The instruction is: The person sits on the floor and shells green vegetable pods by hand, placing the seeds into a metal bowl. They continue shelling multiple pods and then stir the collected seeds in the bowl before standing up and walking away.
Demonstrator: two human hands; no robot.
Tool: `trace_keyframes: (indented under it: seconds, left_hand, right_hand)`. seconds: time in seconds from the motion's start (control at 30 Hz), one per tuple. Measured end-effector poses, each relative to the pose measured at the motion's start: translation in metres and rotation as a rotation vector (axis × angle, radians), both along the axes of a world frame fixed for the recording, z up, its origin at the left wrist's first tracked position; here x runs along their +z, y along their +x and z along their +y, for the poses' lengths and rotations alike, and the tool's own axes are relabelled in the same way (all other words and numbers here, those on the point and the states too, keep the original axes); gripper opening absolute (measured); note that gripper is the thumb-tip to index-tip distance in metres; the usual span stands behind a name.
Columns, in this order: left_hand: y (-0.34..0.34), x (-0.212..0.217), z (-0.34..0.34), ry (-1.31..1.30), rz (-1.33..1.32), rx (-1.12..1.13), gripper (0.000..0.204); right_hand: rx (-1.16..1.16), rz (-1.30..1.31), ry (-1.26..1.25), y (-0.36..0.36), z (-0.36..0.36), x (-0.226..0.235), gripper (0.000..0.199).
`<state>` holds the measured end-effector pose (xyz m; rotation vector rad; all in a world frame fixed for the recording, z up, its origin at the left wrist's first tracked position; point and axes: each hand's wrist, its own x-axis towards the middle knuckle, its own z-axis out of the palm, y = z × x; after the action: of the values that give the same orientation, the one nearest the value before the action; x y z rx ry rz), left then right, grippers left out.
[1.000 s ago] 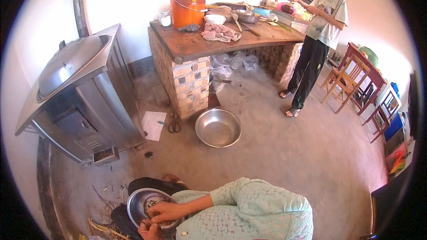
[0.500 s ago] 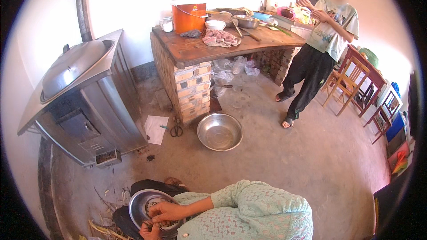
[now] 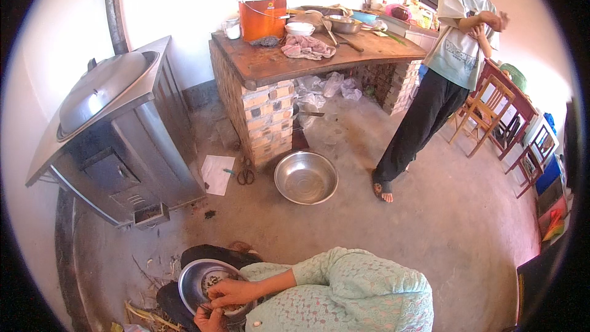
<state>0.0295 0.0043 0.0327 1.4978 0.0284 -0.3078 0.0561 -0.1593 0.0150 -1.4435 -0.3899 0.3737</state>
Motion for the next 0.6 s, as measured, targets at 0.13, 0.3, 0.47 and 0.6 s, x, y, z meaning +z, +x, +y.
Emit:
trace_keyframes:
  seconds: [0.13, 0.3, 0.47, 0.6]
  left_hand:
    - [-0.002, 0.005, -0.001, -0.087, 0.047, 0.0, 0.008]
    - [0.0, -0.003, -0.004, -0.165, 0.082, 0.022, 0.01]
    - [-0.001, 0.001, -0.003, -0.051, 0.036, -0.007, 0.01]
    - [-0.002, 0.006, 0.001, 0.031, 0.041, -0.066, 0.009]
  right_hand:
    - [0.062, -0.032, -0.086, -0.001, -0.007, 0.019, 0.031]
    - [-0.015, -0.161, -0.119, 0.005, -0.001, -0.014, 0.028]
    - [-0.02, -0.298, -0.18, 0.005, -0.004, -0.007, 0.024]
    - [0.076, -0.195, -0.189, 0.004, -0.007, -0.001, 0.023]
